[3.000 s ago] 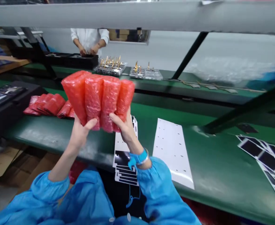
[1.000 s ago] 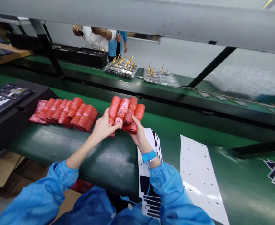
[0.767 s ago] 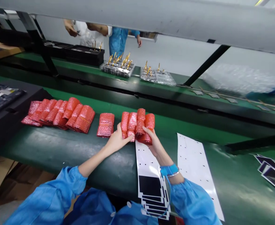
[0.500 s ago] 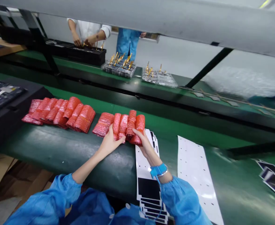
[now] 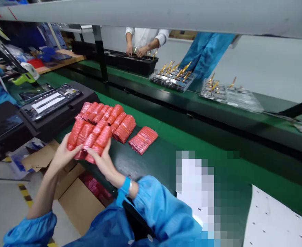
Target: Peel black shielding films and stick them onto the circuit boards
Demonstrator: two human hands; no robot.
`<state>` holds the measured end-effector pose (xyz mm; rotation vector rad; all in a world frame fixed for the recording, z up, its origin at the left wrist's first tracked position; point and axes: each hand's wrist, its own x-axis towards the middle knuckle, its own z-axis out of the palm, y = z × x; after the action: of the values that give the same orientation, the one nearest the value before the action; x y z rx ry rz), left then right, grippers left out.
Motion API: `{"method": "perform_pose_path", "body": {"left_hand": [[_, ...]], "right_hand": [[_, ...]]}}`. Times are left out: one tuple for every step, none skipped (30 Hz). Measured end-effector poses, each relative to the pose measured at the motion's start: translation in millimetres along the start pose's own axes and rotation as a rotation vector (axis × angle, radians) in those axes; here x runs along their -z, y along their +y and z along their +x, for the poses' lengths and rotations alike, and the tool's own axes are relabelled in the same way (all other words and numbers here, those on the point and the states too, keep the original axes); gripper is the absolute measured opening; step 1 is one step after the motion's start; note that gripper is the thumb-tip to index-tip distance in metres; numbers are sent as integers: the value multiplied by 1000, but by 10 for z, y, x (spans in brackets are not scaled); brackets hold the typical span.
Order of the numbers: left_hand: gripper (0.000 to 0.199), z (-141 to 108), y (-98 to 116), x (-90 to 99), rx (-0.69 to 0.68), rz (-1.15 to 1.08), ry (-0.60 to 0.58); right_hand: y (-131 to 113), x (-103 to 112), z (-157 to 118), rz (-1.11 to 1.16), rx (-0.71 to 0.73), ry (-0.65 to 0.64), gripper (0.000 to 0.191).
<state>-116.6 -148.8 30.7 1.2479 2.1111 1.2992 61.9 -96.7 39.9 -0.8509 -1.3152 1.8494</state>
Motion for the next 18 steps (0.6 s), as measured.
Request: {"method": "perform_pose_path", "body": {"left_hand": [[86, 100, -124, 148, 3, 39, 13], [86, 210, -233, 280, 11, 78, 20], [87, 328, -326, 391, 24, 111, 23], [88, 452, -406, 481, 40, 140, 21], [89, 576, -475, 548, 59, 168, 21], [88, 696, -534, 592, 79, 197, 19], [86, 808, -586, 617, 97, 227, 16], [83, 907, -633, 625, 110, 256, 13], [78, 992, -674, 619, 113, 281, 12], [72, 1061, -710, 604, 106, 303, 13], [66, 1114, -743, 582, 90, 322, 18], [60, 1154, -772, 560, 71, 342, 31], [54, 1181, -797, 543, 53, 364, 54], [49, 1196, -818, 536, 38, 387, 86], [45, 1199, -831, 545, 27, 410, 121], [43, 1192, -834, 571, 17, 435, 157], [41, 1176, -822, 612, 4, 459, 192], [37, 1155, -790, 660, -11, 481, 223]], "right_hand": [[63, -162, 108, -40, -4, -45, 122], [124, -296, 225, -77, -14, -80, 128], [182, -401, 349, -123, -36, -113, 133], [238, -477, 477, -175, -66, -135, 135], [293, -525, 602, -235, -106, -152, 135], [347, -549, 720, -294, -144, -164, 137], [399, -553, 823, -350, -177, -170, 139], [447, -544, 909, -400, -198, -171, 141], [490, -527, 976, -440, -207, -171, 141], [526, -509, 1024, -468, -207, -170, 141], [553, -495, 1058, -486, -199, -168, 138], [568, -487, 1082, -494, -188, -169, 134], [571, -486, 1098, -496, -177, -170, 129], [562, -491, 1108, -498, -169, -173, 124], [541, -498, 1111, -502, -163, -178, 119], [507, -501, 1102, -509, -161, -190, 115], [462, -492, 1074, -520, -160, -210, 111], [403, -460, 1021, -534, -158, -239, 109]]}}
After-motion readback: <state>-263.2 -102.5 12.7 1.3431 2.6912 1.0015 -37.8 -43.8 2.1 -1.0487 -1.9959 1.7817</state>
